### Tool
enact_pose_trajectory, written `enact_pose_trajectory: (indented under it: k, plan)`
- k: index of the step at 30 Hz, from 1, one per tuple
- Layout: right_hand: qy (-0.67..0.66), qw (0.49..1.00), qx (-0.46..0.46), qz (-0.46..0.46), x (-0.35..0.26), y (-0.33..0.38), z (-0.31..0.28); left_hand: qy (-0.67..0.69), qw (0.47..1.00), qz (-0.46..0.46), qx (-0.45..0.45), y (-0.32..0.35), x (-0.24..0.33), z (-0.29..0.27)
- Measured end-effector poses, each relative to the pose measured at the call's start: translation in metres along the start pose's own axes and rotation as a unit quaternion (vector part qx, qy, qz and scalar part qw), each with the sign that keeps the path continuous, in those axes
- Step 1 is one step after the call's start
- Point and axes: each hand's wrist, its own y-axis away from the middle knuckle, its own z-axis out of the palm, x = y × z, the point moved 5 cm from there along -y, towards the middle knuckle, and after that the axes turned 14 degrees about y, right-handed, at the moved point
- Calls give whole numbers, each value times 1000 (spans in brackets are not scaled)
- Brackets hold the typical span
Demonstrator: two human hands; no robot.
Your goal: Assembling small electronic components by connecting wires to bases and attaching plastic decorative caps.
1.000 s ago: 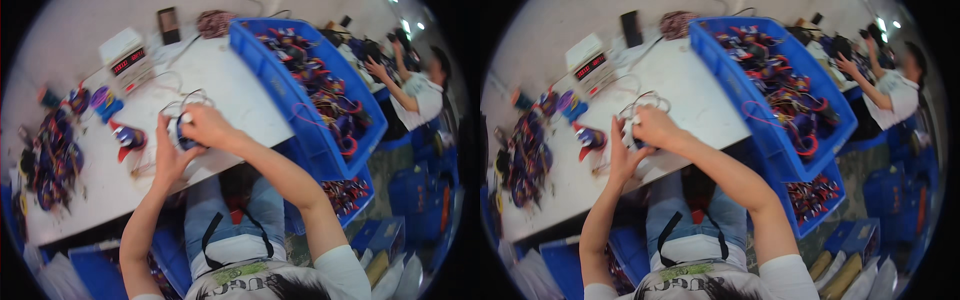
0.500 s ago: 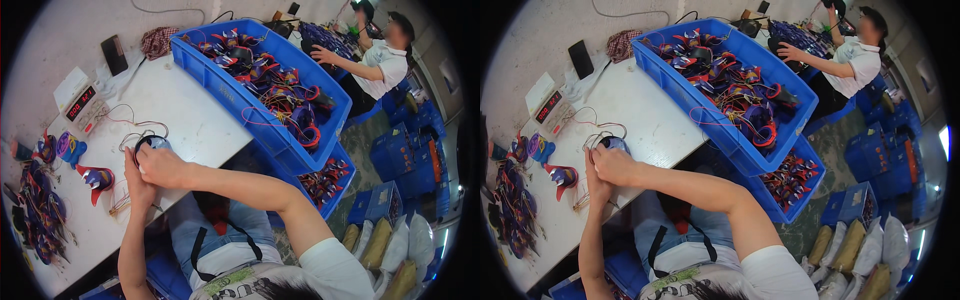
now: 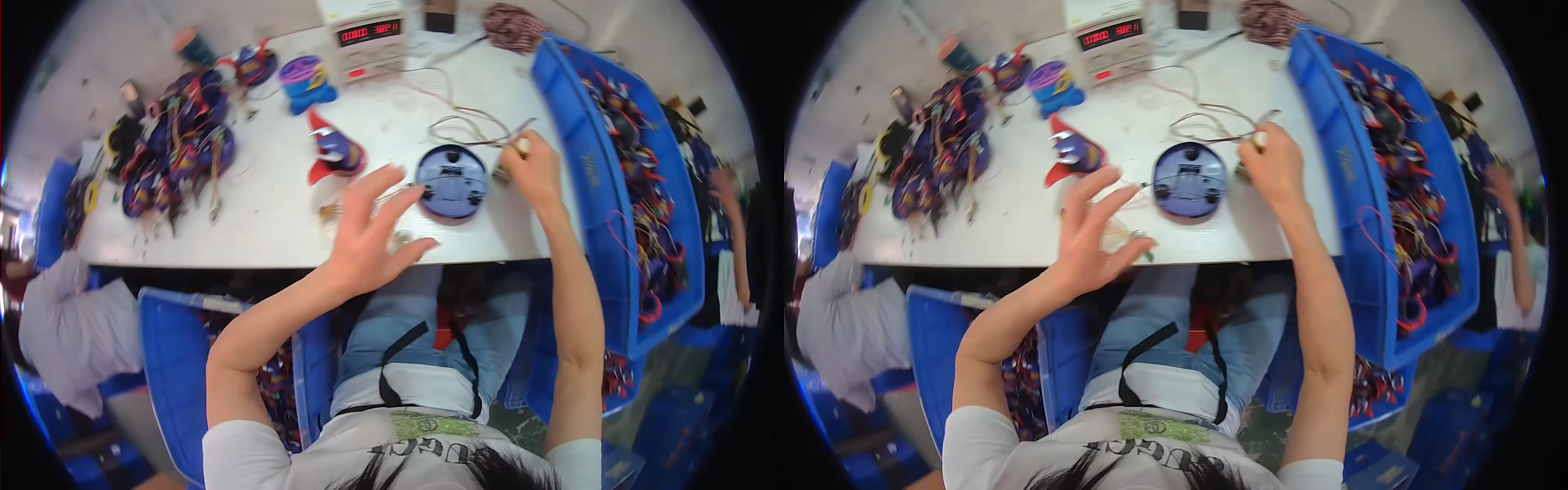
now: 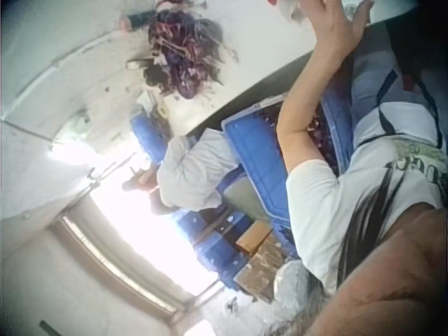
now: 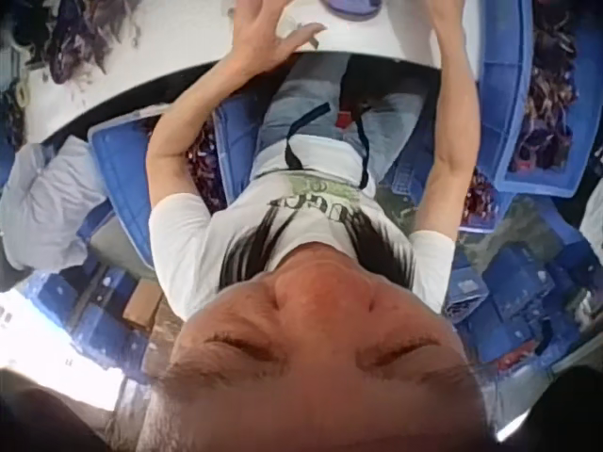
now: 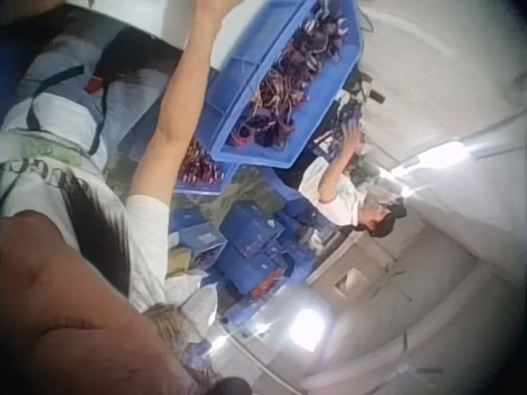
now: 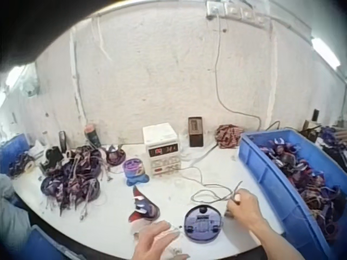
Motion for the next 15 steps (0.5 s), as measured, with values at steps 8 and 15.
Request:
enact_pose_trajectory:
  k: [8,15]
  plan:
    - [-36,992,123,-7,-36,23,-26,-56,957,-262,109,53,-77,-102]
    - [-173,879,-88,-435,-212,113,6,-228,955,-190,-24,28,-143,-68]
